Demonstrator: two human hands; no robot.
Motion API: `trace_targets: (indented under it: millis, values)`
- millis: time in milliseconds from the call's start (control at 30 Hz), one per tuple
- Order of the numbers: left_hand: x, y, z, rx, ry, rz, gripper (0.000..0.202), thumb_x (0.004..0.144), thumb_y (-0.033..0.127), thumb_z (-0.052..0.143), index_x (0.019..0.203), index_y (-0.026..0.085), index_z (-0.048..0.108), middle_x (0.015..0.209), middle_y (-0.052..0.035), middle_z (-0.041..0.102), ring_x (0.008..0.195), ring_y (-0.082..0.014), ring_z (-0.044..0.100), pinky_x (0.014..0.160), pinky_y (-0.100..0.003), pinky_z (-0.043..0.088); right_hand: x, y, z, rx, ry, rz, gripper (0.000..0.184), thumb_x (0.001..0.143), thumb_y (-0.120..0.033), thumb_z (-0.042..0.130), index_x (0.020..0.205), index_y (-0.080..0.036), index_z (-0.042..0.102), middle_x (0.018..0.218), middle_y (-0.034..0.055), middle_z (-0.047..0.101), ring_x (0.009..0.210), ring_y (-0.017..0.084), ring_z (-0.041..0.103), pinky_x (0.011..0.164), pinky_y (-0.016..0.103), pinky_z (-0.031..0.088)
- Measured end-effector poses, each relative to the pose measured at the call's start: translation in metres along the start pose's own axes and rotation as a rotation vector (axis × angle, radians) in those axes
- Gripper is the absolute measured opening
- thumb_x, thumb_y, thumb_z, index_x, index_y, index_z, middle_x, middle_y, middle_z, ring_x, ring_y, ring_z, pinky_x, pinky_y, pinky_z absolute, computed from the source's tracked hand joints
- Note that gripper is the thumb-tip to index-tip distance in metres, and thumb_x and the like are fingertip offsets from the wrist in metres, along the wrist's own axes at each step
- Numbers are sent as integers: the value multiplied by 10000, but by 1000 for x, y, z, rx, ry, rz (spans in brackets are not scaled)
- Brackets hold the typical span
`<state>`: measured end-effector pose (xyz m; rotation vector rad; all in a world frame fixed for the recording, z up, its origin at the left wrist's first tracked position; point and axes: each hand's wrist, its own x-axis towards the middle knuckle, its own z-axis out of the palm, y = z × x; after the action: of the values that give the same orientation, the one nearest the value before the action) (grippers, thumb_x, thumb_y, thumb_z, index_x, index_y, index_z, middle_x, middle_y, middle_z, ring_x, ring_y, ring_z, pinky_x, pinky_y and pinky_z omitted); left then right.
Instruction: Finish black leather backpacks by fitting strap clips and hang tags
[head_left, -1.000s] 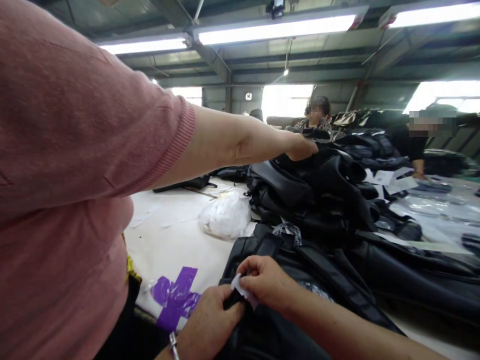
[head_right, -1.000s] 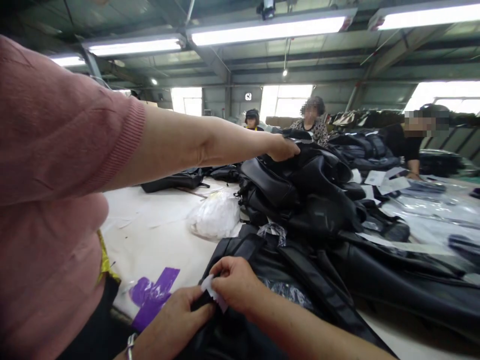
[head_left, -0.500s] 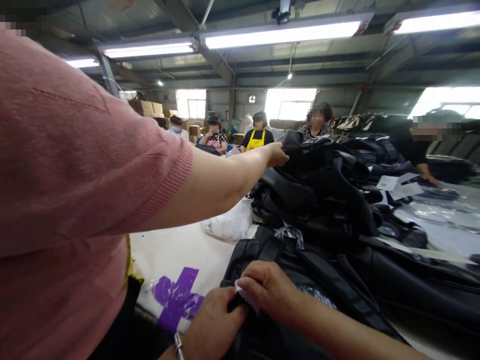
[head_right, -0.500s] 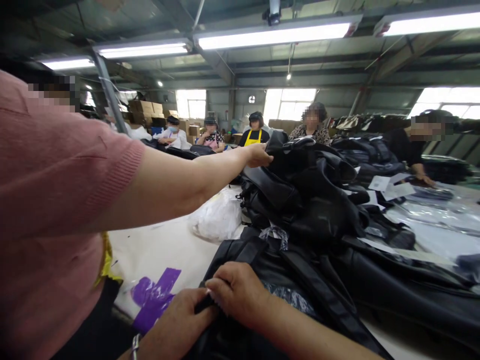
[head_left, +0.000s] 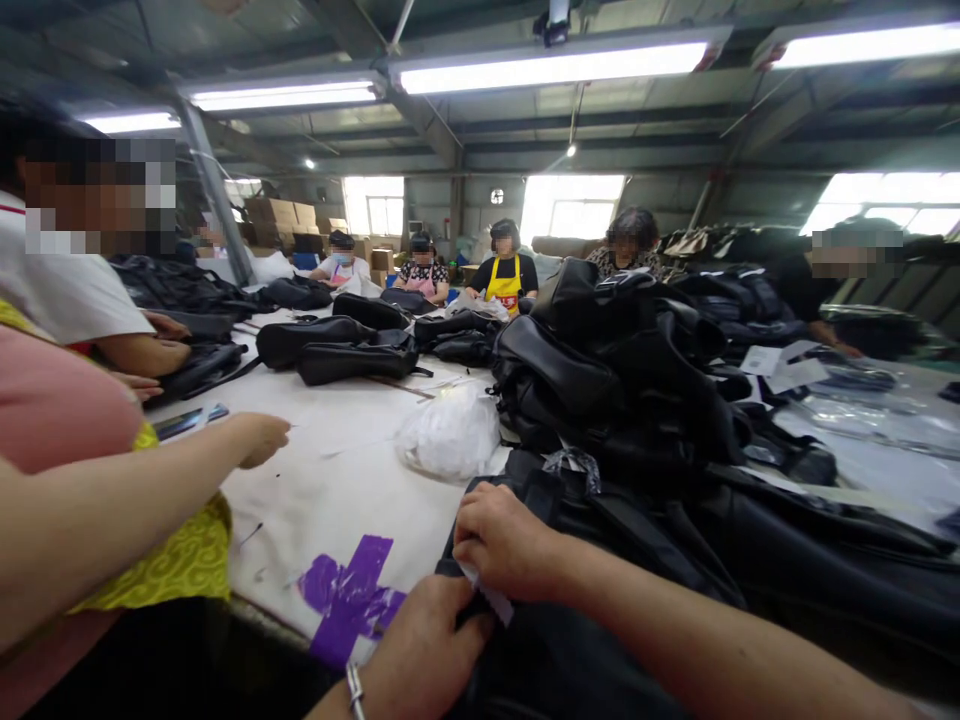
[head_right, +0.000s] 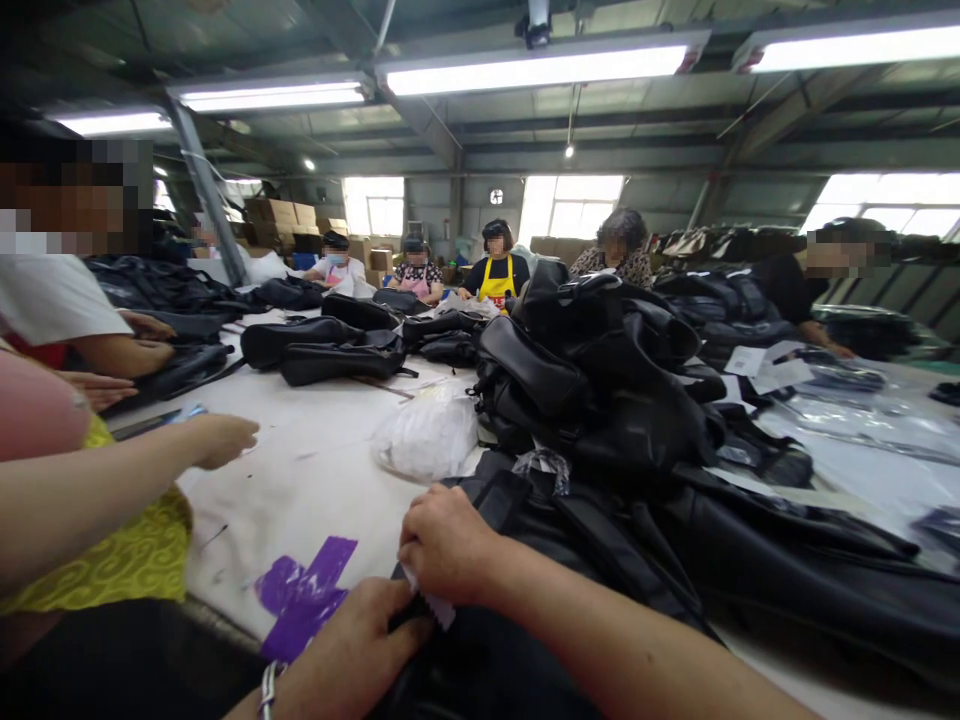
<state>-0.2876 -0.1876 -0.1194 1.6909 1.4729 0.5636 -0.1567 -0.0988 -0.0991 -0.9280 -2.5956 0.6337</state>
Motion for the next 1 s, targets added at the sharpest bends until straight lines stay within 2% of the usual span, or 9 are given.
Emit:
trace_targets:
  millis: [167, 267, 367, 500, 600, 667, 733, 867, 1000]
  values:
    - [1, -2, -3, -56, -73, 59, 203, 802, 232, 494, 756, 170, 681, 780, -7, 720, 752, -184, 640, 624, -250, 381, 3, 10, 2, 259, -42, 110, 87, 742, -162, 631, 749, -157, 718, 757, 19, 688, 744, 136, 612, 674, 220, 441]
    - [2, -4, -4, -113, -89, 30, 205, 796, 245, 496, 761, 160, 679, 773, 5, 701, 759, -188, 615, 636, -251, 390, -6, 13, -8, 303, 42, 107, 137, 816, -171, 580, 831, -160, 715, 794, 20, 697, 740, 127, 620, 680, 216, 459]
    - [3, -5, -7, -142, -87, 5, 231, 806, 281, 499, 787, 157, 693, 776, 7, 691, 764, -194, 597, 646, -255, 392, -24, 12, -16, 241, 124, -27, 190, 830, -100, 542, 892, -172, 706, 888, 36, 698, 845, 144, 620, 790, 254, 465]
    - [6, -3, -18, -247, -145, 40, 220, 786, 302, 555, 849, 150, 701, 833, -9, 684, 823, -199, 581, 711, -252, 402, -43, 13, -11, 90, 76, -215, 278, 793, -67, 579, 1010, -205, 685, 980, 47, 689, 936, 170, 604, 862, 303, 448]
    - [13, -6, -23, -406, -198, 20, 277, 813, 396, 563, 778, 133, 644, 679, 16, 560, 655, -136, 474, 609, -230, 351, -47, 16, 1, 67, 120, -235, 215, 804, -79, 584, 956, -191, 686, 957, 53, 680, 901, 163, 600, 818, 278, 456]
    - [19, -10, -22, -439, -151, -50, 406, 842, 517, 512, 684, 146, 563, 575, 55, 395, 548, -102, 317, 514, -232, 247, -46, 18, 6, 65, 151, -230, 153, 830, -101, 573, 908, -178, 680, 934, 57, 677, 879, 159, 599, 784, 261, 457]
    - [24, -14, -18, -395, -86, -85, 469, 858, 574, 456, 642, 162, 511, 565, 59, 334, 543, -104, 270, 499, -246, 199, -45, 20, 8, 51, 168, -248, 119, 850, -123, 570, 885, -181, 668, 931, 51, 682, 882, 158, 604, 795, 268, 446]
    - [25, -16, -7, -198, 38, -27, 448, 897, 507, 403, 615, 173, 505, 593, 21, 438, 598, -144, 408, 553, -266, 267, -46, 22, 5, -5, 159, -290, 115, 870, -114, 545, 836, -185, 628, 881, 22, 694, 861, 144, 623, 839, 299, 396]
    - [21, -16, 1, 56, 280, 57, 426, 936, 419, 352, 583, 199, 441, 586, -7, 498, 589, -155, 454, 578, -288, 272, -46, 25, 4, -42, 132, -315, 141, 883, -106, 494, 814, -175, 596, 816, 23, 676, 795, 128, 615, 804, 287, 381]
